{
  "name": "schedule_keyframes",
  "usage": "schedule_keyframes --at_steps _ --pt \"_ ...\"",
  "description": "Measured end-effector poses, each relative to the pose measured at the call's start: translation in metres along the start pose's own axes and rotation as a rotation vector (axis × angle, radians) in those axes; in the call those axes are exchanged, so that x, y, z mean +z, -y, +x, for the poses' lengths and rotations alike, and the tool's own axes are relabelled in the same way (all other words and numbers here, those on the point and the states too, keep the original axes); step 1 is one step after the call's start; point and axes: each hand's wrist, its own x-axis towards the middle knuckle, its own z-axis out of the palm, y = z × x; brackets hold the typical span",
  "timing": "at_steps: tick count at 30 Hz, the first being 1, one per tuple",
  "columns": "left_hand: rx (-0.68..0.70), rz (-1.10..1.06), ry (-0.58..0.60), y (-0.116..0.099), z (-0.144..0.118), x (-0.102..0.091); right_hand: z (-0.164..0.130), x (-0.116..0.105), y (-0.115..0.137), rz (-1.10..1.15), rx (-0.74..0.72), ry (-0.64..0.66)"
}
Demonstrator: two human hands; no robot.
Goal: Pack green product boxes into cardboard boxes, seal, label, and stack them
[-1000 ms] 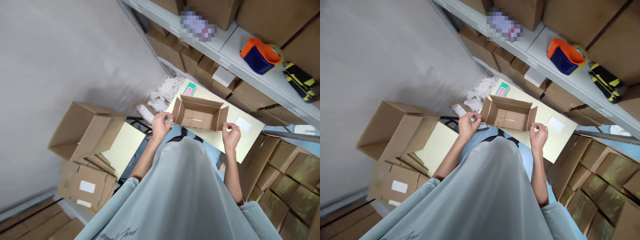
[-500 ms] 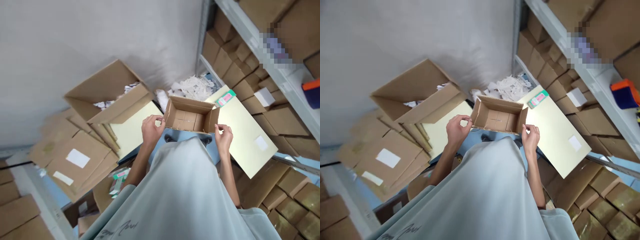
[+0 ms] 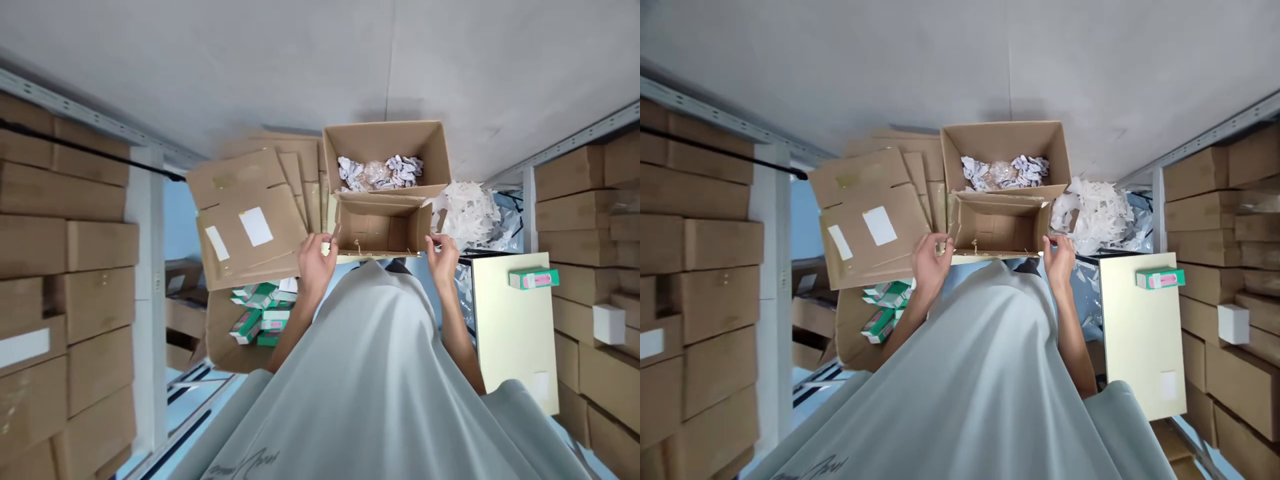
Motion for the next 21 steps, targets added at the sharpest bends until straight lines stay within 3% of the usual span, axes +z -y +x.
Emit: schedule_keyframes --at_steps 5,11,13,18,21 --pt "-0.108 0.006 -0.051 0.008 -0.004 0.016 0.029 0.020 0.005 0.050 -0.042 0.064" --pt "-0.235 -0.057 -0.054 -0.001 0.016 0.022 0.055 0.018 0.006 0.107 -0.026 0.200" --pt "-0.202 -0.075 -0.043 -0.003 0.034 0.019 0.070 0.015 0.004 0.100 -0.040 0.206" --pt "0.017 -0.065 0.052 -0.008 0.097 0.019 0.140 0.021 -0.007 -0.002 -0.090 0.000" --pt "0.074 -0.026 0.116 -0.010 0.125 0.029 0.181 0.036 -0.012 -0.042 -0.011 0.083"
